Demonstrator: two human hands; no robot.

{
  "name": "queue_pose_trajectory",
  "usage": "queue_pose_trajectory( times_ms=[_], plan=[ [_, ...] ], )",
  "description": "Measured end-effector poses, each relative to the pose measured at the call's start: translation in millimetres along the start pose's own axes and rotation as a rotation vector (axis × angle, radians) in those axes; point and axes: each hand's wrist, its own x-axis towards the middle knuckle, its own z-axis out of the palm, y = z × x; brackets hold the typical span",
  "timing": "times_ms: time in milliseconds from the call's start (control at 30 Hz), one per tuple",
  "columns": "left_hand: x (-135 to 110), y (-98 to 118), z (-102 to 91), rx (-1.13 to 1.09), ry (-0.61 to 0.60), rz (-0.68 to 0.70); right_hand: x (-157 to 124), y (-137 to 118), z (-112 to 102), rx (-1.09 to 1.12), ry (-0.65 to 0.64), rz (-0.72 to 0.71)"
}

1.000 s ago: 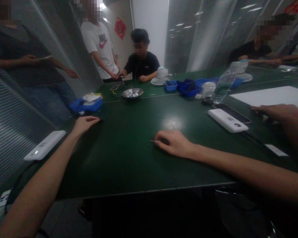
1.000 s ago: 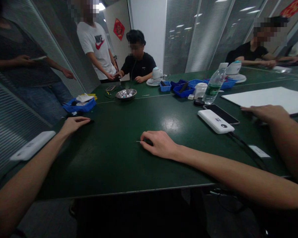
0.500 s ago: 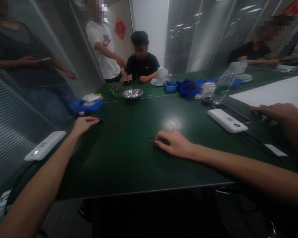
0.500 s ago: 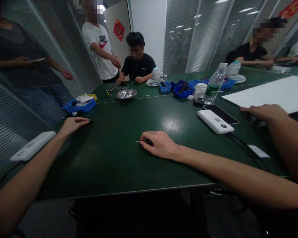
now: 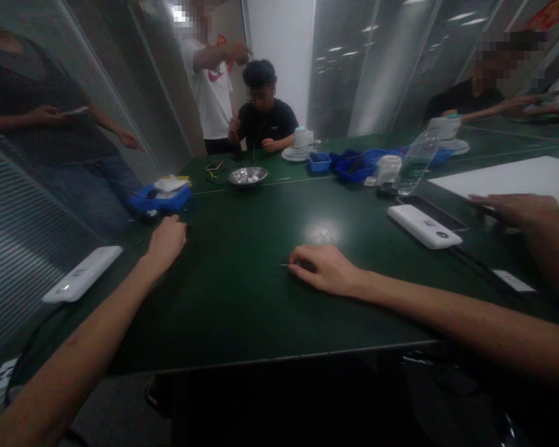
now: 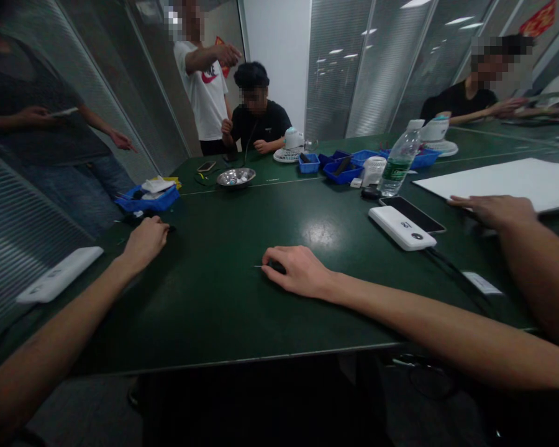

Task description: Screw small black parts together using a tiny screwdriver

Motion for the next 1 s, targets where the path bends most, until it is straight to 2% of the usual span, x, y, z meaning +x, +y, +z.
queue_pose_trajectory(
  times_ms=[100, 167, 533, 833, 1000],
  plan=[
    [-6, 15, 1.3, 0.265, -0.003, 0.064, 0, 0, 1, -0.007, 0.004, 0.0],
    [-9, 21, -0.3, 0.323, -0.016, 0.072, 0, 0, 1, -0.008, 0.004, -0.003],
    [-8, 20, -2.3, 0.211, 0.092, 0.083, 0, -2, -1, -0.006, -0.015, 0.006],
    [-3, 16, -7.6, 0.22, 0.045, 0.007, 1, -5, -3, -0.004, -0.022, 0.006],
    [2, 15, -4.9, 0.251, 0.062, 0.031, 0, -2, -1, -0.004, -0.021, 0.001]
  ],
)
